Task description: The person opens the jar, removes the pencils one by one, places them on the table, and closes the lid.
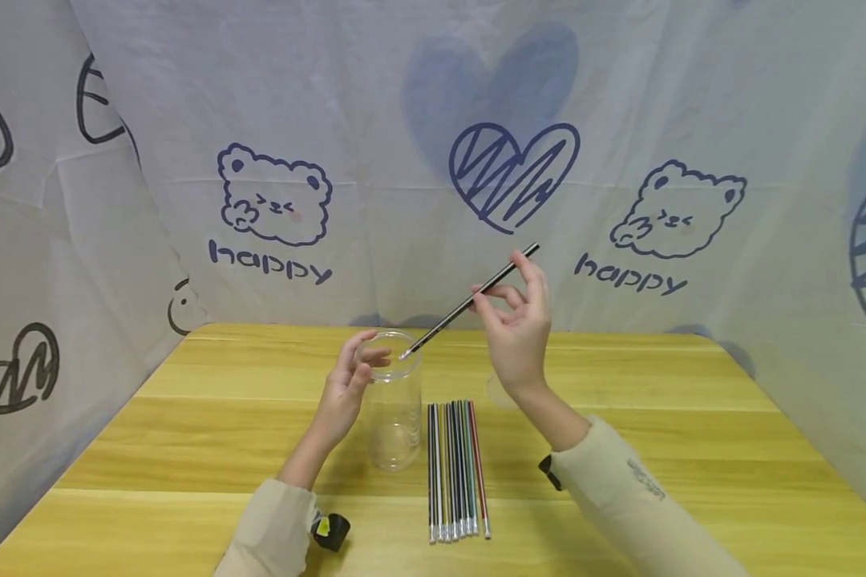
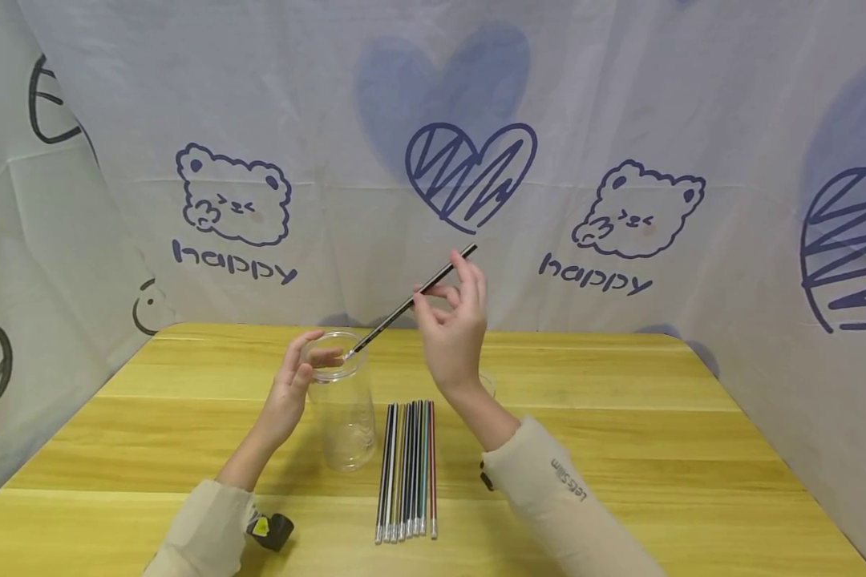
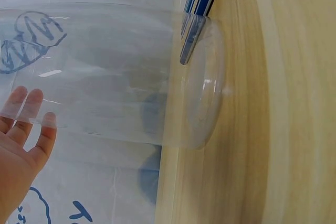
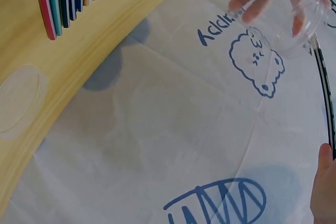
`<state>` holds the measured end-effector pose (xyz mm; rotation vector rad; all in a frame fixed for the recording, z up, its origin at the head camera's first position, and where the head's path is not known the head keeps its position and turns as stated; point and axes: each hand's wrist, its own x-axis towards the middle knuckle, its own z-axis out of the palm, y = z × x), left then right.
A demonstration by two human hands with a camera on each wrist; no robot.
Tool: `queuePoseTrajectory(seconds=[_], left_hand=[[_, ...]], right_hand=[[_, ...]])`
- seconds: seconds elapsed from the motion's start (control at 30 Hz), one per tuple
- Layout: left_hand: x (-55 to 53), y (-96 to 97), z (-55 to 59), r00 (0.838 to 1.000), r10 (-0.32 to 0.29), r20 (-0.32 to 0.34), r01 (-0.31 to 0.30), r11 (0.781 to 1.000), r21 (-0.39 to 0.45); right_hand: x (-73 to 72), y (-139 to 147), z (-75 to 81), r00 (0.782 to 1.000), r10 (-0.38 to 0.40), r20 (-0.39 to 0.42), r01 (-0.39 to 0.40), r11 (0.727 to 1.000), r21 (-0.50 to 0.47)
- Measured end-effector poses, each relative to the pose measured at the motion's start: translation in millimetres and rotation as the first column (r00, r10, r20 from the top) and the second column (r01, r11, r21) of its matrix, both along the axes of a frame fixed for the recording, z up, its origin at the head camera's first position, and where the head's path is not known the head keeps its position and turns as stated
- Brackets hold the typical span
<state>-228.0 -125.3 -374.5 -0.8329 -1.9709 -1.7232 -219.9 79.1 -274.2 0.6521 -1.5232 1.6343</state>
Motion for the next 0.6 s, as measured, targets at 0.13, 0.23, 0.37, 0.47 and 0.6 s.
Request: queuePoseTrajectory(seconds=[0.13, 0.23, 0.37, 0.47, 0.6], left_hand=[[0.6, 0.0, 0.4, 1.000, 0.002, -0.006, -0.002, 1.000, -0.001], [0.7, 0.0, 0.7, 1.000, -0.003, -0.006, 0.003, 1.000, 0.001], [0.8, 0.2, 1.5, 1.000, -0.010, -0.004, 0.010, 1.000, 0.002], [1.3, 0.5, 2.1, 1.000, -0.007, -0.008, 0.007, 1.000, 0.001], [1.5, 0.6, 2.0, 1.000, -0.003, -0.013, 0.003, 1.000, 0.001]], right_hand=[[-0.6, 7, 2.6, 0.997, 0.072, 0.005, -0.071, 0.994, -0.085], [-2.0, 13, 3.2, 0.992, 0.125, 0.005, -0.123, 0.984, -0.130], [-2.5, 21, 1.3, 0.991, 0.136, 0.004, -0.134, 0.980, -0.146], [-1.7, 25, -1.8, 0.992, 0.124, 0.012, -0.122, 0.984, -0.131], [0.5, 29, -6.3, 0.993, 0.102, 0.051, -0.096, 0.989, -0.115]])
